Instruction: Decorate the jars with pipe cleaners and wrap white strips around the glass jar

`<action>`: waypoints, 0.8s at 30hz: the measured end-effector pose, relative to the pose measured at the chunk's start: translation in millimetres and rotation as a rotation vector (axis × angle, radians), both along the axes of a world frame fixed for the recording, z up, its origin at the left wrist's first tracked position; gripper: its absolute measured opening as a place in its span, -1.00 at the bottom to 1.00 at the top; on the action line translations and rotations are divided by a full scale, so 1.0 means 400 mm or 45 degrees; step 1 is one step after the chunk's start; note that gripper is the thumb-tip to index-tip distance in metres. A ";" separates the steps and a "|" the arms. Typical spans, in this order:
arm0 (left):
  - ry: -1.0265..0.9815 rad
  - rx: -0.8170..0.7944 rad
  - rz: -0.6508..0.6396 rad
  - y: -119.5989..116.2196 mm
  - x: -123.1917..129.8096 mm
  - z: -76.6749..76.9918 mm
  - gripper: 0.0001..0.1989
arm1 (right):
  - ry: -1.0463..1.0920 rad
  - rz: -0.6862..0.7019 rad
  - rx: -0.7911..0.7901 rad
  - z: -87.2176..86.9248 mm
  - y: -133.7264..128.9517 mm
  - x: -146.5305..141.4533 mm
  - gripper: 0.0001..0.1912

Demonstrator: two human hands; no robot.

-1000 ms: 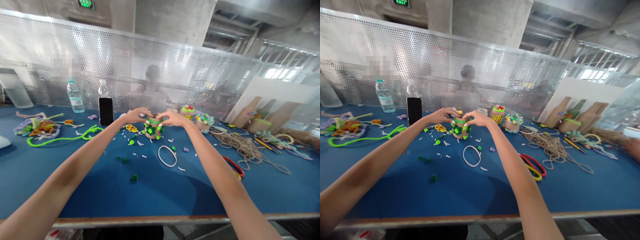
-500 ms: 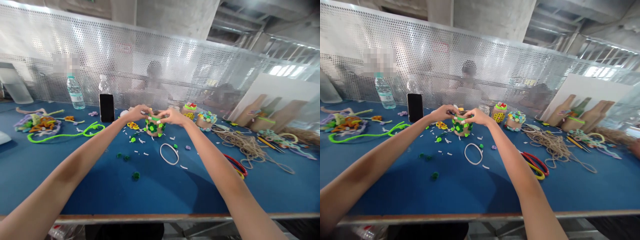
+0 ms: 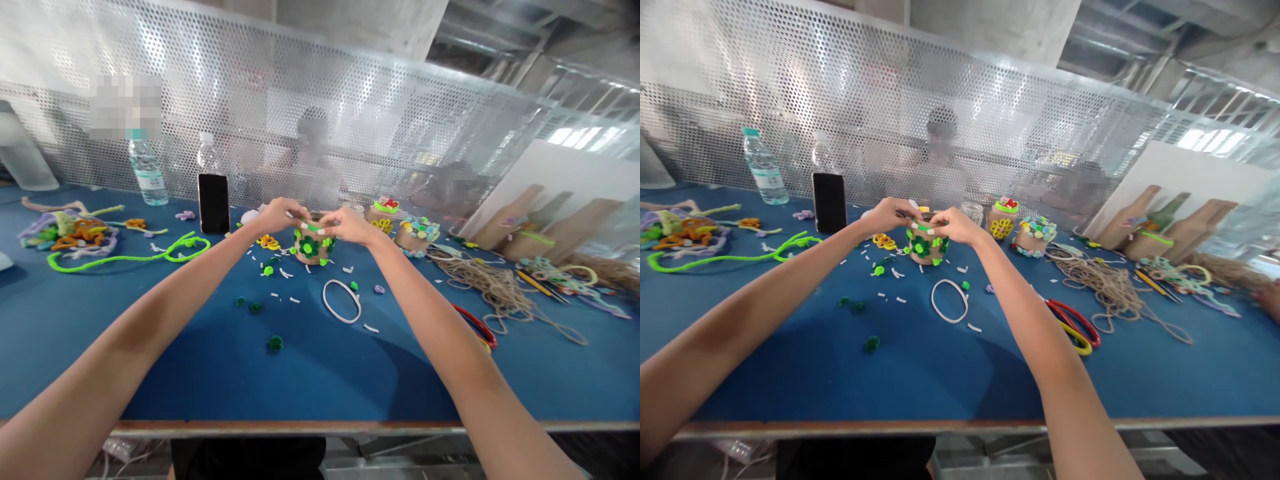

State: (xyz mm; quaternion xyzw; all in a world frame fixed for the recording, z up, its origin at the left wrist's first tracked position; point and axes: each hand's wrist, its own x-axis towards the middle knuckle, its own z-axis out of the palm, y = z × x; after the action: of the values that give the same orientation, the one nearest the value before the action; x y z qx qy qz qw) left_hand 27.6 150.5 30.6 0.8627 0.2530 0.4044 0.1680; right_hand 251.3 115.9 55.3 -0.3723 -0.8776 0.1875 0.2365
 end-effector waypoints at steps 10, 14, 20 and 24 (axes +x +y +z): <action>0.062 0.040 -0.011 -0.007 -0.003 0.008 -0.81 | 0.022 0.026 -0.003 -0.009 0.007 0.018 -0.61; 0.195 -0.013 -0.145 -0.024 -0.021 0.034 -0.76 | 0.027 0.096 -0.082 -0.001 -0.010 0.028 -0.56; 0.191 -0.004 -0.146 -0.018 -0.017 0.031 -0.75 | 0.047 0.063 -0.092 0.003 -0.013 0.023 -0.57; 0.146 0.008 -0.105 -0.012 -0.013 0.015 -0.77 | 0.045 0.054 -0.069 -0.003 -0.005 0.014 -0.64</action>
State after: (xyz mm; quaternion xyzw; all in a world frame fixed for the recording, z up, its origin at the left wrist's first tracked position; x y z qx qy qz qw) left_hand 22.3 145.8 36.7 0.8947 0.2252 0.3476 0.1671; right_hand 257.0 113.9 54.0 -0.3567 -0.8756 0.2225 0.2378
